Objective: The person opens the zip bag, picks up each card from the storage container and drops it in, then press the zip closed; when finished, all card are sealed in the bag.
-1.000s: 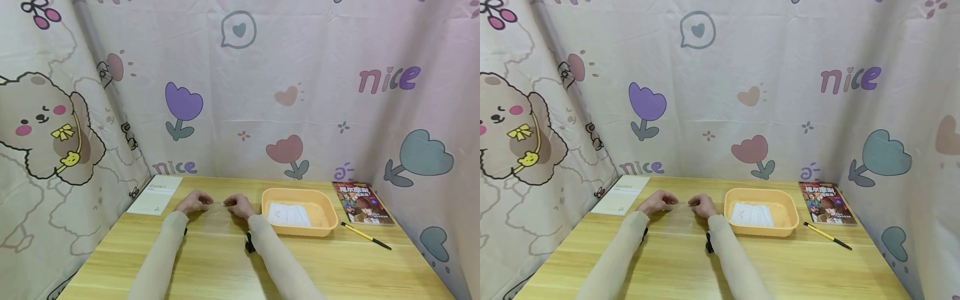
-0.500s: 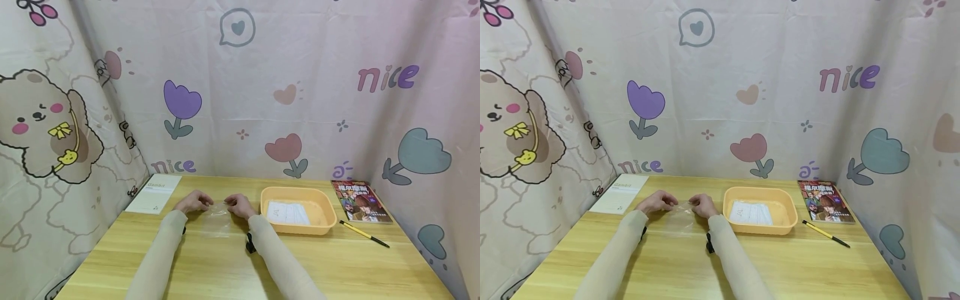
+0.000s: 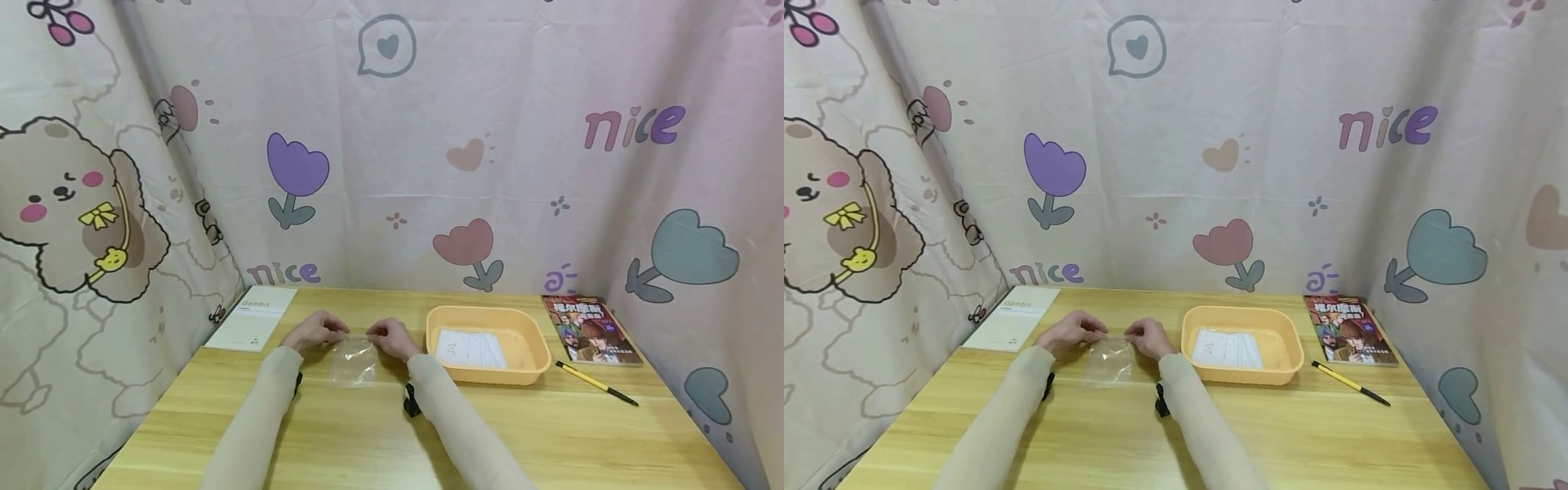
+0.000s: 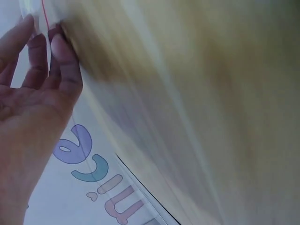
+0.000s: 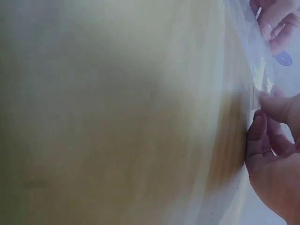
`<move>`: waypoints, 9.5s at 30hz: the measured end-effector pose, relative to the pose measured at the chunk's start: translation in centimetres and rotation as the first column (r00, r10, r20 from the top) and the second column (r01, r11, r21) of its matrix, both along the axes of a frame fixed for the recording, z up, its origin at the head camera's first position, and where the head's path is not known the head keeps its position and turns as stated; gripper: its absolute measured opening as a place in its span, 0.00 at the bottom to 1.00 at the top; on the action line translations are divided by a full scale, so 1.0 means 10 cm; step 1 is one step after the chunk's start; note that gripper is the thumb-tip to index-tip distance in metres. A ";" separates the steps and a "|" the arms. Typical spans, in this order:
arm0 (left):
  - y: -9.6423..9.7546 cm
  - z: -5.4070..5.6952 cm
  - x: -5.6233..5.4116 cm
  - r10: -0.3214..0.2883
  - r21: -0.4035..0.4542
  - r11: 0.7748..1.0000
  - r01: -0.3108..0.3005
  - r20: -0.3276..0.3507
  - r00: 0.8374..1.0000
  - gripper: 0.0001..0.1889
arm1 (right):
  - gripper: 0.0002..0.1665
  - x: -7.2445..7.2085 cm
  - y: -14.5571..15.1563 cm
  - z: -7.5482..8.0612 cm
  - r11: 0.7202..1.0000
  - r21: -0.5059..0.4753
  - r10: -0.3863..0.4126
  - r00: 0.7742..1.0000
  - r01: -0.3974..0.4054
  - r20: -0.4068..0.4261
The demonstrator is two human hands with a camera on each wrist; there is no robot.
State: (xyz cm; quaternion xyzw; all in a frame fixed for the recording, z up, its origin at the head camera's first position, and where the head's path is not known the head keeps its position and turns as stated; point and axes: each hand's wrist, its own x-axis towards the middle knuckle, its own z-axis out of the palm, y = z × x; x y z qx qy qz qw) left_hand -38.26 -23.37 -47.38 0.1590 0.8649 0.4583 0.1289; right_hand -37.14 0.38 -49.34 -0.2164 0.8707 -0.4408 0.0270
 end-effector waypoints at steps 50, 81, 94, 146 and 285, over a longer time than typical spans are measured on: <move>0.78 0.39 0.42 0.285 0.474 0.856 -0.205 -0.103 0.953 0.16 | 0.18 0.47 0.56 0.46 0.842 -0.487 -0.206 0.973 0.232 0.108; 1.17 0.44 0.57 0.208 0.283 0.959 -0.034 -0.612 0.763 0.09 | 0.05 0.57 0.81 0.59 0.955 -0.245 -0.162 0.986 0.165 0.034; 1.29 0.51 0.72 0.202 0.392 0.920 -0.004 -0.466 0.862 0.06 | 0.07 0.59 0.80 0.57 0.892 -0.377 -0.198 0.965 0.251 0.174; 1.49 0.37 0.61 0.091 0.479 0.877 -0.034 -0.096 0.991 0.10 | 0.06 0.61 0.82 0.51 0.742 -0.629 0.013 0.933 0.232 0.359; 1.16 0.91 0.69 0.092 0.286 0.956 -0.065 -0.081 0.993 0.10 | 0.11 0.60 1.16 0.86 0.953 -0.298 0.026 0.995 -0.052 -0.091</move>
